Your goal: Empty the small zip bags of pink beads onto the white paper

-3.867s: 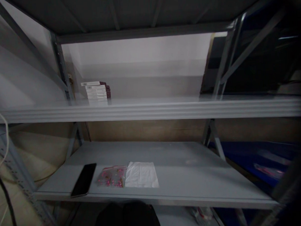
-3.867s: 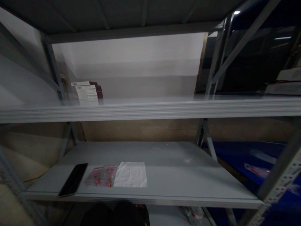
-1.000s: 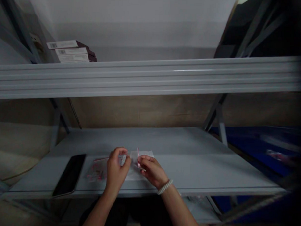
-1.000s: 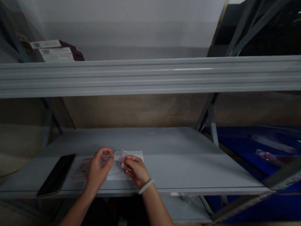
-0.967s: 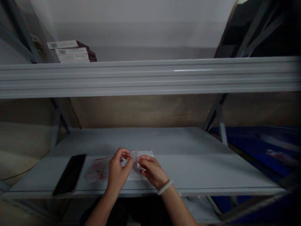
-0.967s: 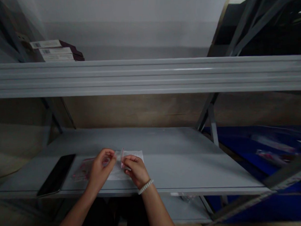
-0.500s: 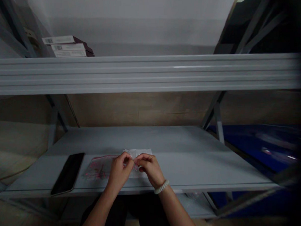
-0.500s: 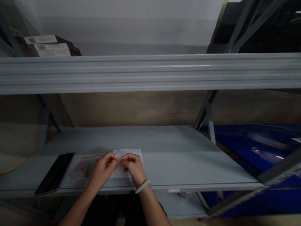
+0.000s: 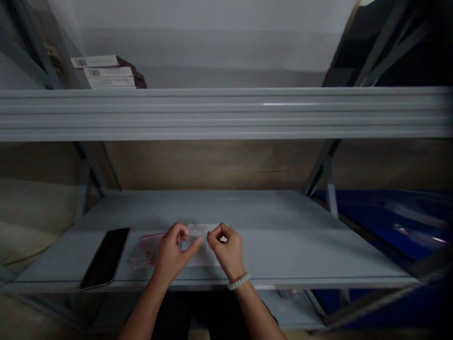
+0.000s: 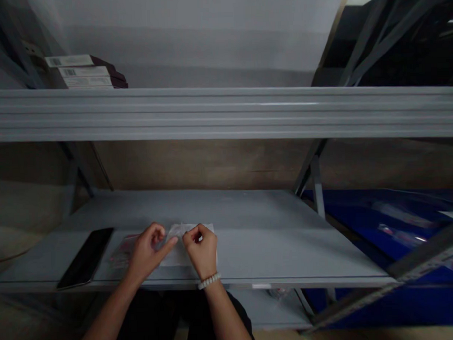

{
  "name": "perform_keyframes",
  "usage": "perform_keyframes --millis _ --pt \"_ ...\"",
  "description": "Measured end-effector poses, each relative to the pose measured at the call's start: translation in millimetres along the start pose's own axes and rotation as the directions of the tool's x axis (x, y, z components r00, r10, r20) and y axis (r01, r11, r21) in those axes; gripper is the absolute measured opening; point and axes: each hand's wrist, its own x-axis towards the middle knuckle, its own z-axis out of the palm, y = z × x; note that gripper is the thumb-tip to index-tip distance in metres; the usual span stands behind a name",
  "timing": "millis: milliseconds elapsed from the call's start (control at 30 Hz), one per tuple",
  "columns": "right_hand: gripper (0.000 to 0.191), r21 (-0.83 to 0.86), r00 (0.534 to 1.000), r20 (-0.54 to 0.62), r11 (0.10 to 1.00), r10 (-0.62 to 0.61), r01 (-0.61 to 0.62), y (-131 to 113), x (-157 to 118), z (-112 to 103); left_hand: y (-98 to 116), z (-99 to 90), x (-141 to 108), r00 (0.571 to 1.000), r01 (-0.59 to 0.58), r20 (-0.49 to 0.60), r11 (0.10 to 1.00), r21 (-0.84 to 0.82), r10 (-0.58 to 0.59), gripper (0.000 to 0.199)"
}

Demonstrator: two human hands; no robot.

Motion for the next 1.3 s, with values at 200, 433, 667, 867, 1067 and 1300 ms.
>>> perform_keyframes --millis 200,433,667,867,1067,1300 --pt "0.015 0.123 0.995 0.102 0.992 0.020 -0.033 -4.0 2.1 4.6 2.7 5.0 1.7 0.980 -0.186 0.073 0.982 0.020 0.184 0.075" --pt "0.012 0.115 0.992 0.124 0.992 0.033 -0.048 -0.6 2.3 2.0 8.6 1.3 4.6 0.979 -0.201 0.039 0.978 0.058 0.199 0.042" --pt "0.014 0.118 0.949 0.198 0.967 -0.245 0.225 -9.9 -4.2 -4.7 1.1 3.5 6.5 0.987 -0.150 0.055 0.988 -0.035 0.152 0.044" --pt "0.033 0.442 0.999 0.036 0.896 0.029 -0.042 36.6 22.1 1.2 -7.0 21.6 26.8 0.959 -0.173 0.233 0.985 0.026 0.162 0.038" --pt "0.041 0.345 0.983 0.006 0.923 0.181 -0.172 91.2 38.2 15.3 -4.9 45.6 49.7 0.837 -0.289 0.543 0.898 0.332 0.068 0.031" --pt "0.050 0.033 0.990 -0.032 0.990 0.136 -0.135 88.1 26.8 30.1 2.7 62.2 56.3 0.782 -0.332 0.621 0.815 0.475 -0.044 0.032"
